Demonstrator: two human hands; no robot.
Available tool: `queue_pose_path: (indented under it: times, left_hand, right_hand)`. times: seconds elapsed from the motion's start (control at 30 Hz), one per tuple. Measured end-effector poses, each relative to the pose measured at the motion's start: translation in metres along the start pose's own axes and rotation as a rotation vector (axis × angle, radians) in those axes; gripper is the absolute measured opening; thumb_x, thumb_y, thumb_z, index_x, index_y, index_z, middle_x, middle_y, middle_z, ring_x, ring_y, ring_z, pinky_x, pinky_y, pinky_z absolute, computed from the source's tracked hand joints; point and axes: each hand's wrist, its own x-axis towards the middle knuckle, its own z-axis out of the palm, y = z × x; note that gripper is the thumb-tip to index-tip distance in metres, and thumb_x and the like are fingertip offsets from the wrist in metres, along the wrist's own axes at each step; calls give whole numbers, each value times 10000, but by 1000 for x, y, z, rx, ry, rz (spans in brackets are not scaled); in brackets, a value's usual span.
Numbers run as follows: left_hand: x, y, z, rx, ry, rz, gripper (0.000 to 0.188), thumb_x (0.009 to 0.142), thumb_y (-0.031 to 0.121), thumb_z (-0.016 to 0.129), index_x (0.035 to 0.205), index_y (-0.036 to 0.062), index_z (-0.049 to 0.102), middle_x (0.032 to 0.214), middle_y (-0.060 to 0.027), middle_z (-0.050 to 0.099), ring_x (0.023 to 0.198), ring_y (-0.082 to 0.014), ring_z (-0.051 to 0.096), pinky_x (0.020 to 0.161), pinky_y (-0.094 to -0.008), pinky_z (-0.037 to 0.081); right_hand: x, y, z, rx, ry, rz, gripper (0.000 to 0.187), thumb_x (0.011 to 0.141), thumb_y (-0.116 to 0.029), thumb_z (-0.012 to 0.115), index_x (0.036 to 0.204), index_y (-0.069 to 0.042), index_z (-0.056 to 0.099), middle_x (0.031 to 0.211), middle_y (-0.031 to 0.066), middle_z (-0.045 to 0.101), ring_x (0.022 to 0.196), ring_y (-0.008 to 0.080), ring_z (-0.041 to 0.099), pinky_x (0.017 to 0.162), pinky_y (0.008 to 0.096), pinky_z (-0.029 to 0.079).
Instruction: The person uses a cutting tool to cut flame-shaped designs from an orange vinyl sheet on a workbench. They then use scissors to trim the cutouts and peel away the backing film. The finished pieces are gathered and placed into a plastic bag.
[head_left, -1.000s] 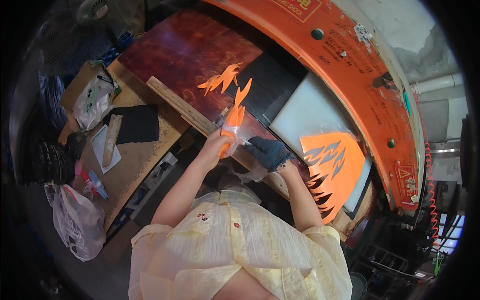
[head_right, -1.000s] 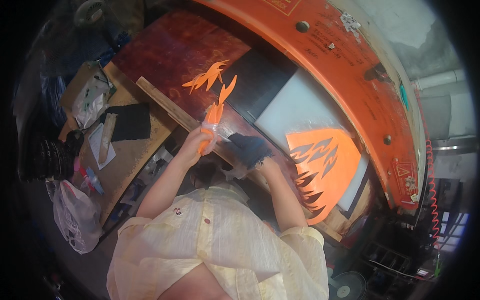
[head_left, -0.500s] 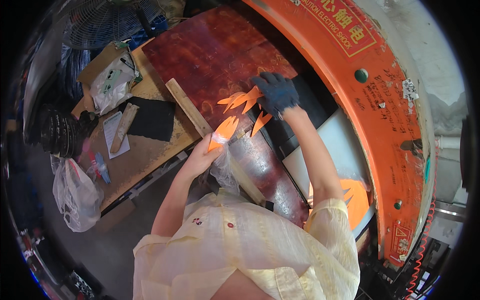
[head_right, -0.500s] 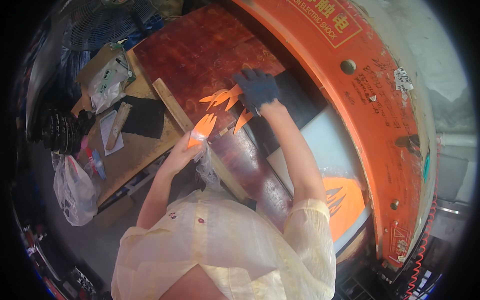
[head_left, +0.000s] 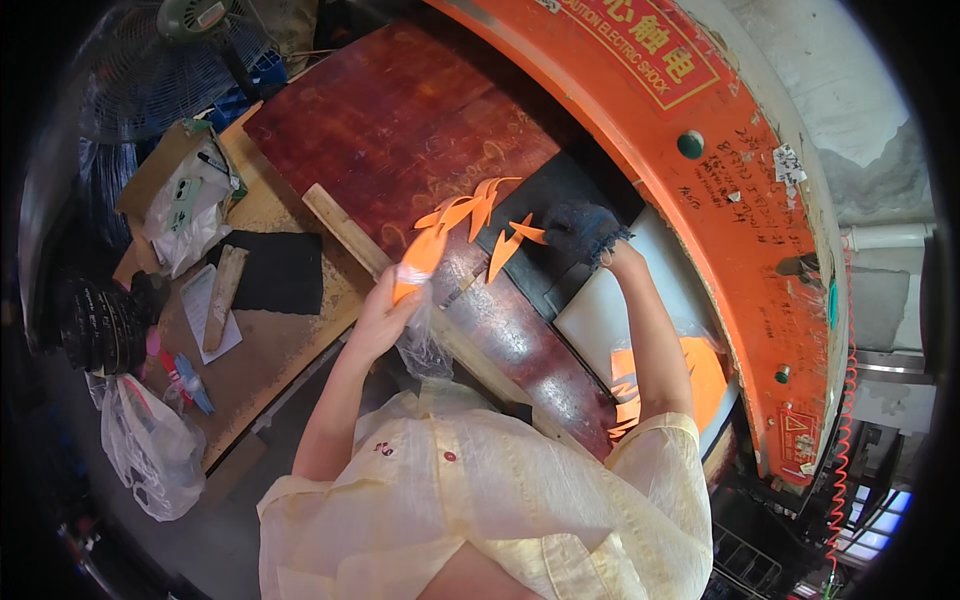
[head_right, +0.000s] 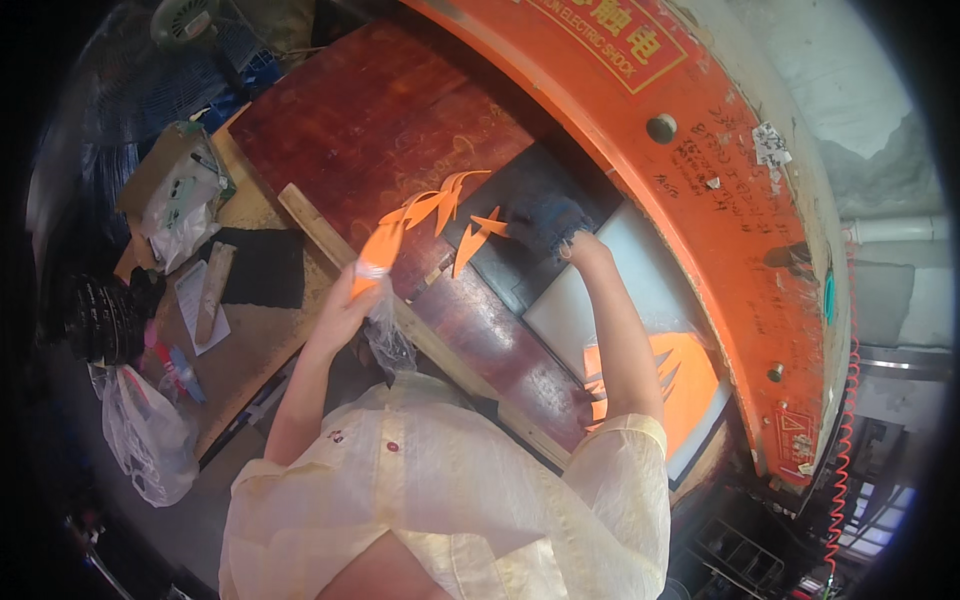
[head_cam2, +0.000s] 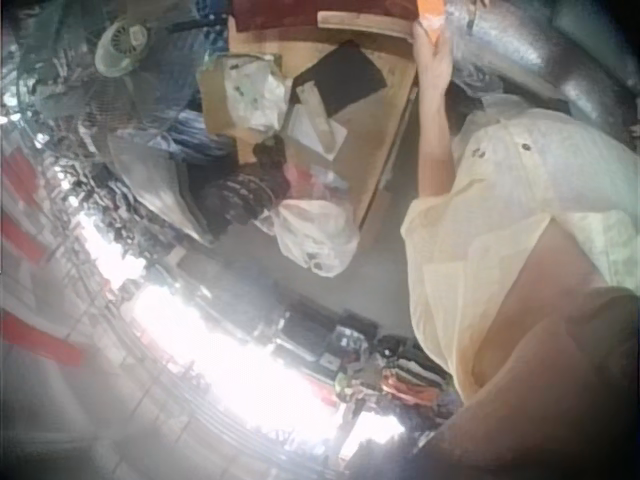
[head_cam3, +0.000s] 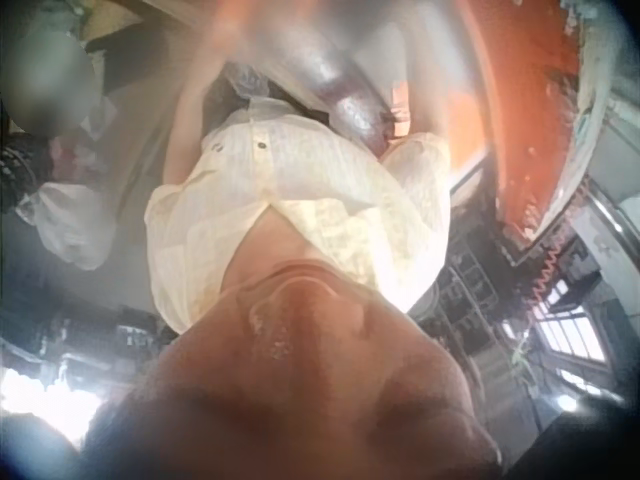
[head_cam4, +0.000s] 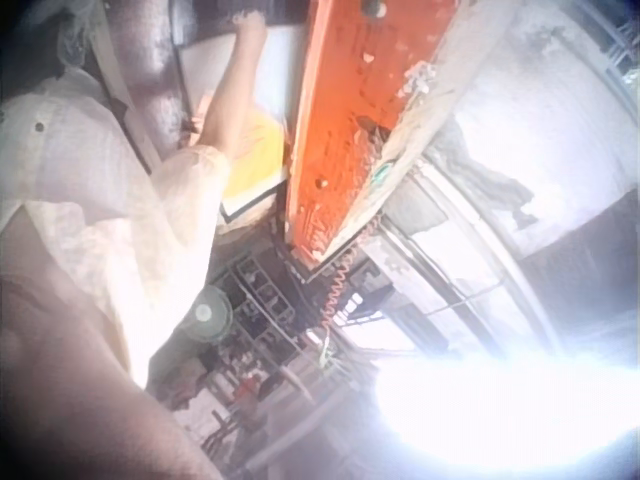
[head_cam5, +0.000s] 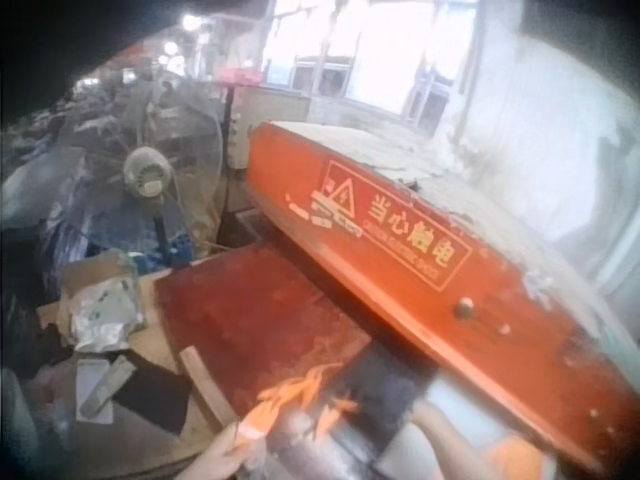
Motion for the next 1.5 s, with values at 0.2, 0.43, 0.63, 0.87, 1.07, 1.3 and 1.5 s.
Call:
queue_pose_path:
  times: [0.2, 0.43, 0.63, 0.87, 1.07, 1.3, 1.5]
  left_hand:
    - [2, 5, -17, 450, -218, 7, 302, 871, 203, 559, 1137, 87, 477, 989, -172, 616, 932, -354, 602, 776, -399, 465]
    - [17, -9, -59, 434, -247, 10, 317, 861, 199, 565, 1136, 72, 473, 973, -160, 614, 914, -344, 602, 755, -423, 463]
    - [33, -34, -70, 408, -264, 121, 292, 855, 165, 567, 1113, 58, 480, 961, -138, 617, 890, -330, 608, 704, -422, 466]
    - [56, -29, -59, 513, -382, 109, 216, 875, 161, 540, 1068, 70, 505, 940, -114, 625, 870, -303, 620, 673, -411, 471]
    - [62, -20, -43, 585, -359, 88, 186, 876, 167, 532, 1042, 83, 521, 895, -108, 617, 841, -294, 622, 653, -410, 466]
    - [68, -13, -33, 635, -410, 120, 191, 869, 152, 535, 1045, 81, 523, 890, -110, 623, 845, -297, 622, 662, -408, 473]
    - [67, -13, -22, 645, -329, 111, 209, 858, 144, 554, 1054, 82, 518, 907, -109, 631, 837, -301, 624, 666, -407, 483]
  right_hand:
    - [79, -41, -2, -197, 163, -298, 204, 800, -283, 571, 891, -104, 609, 931, 112, 624, 895, 322, 590, 761, 412, 485]
    - [159, -94, 22, -116, -386, 1, 213, 797, -240, 544, 933, -90, 608, 949, 138, 631, 895, 320, 606, 747, 404, 481]
    - [122, -64, 53, 325, -207, 106, 176, 802, -175, 616, 918, -43, 620, 866, 130, 616, 815, 269, 596, 733, 344, 463]
    - [95, -21, 61, 665, -7, 459, 67, 830, -58, 627, 884, -19, 627, 846, 16, 601, 816, 116, 560, 738, 263, 453]
    - [89, -15, 39, 611, 115, 324, 101, 809, -21, 642, 908, -9, 629, 879, 32, 607, 836, 118, 560, 761, 267, 461]
    - [101, 8, 30, 24, -46, -36, 211, 728, -24, 646, 937, -36, 622, 1111, 123, 610, 1029, 319, 583, 845, 362, 496]
    - [114, 21, 41, -68, -31, -75, 234, 762, -145, 618, 981, -64, 619, 997, 154, 600, 954, 345, 574, 832, 381, 484]
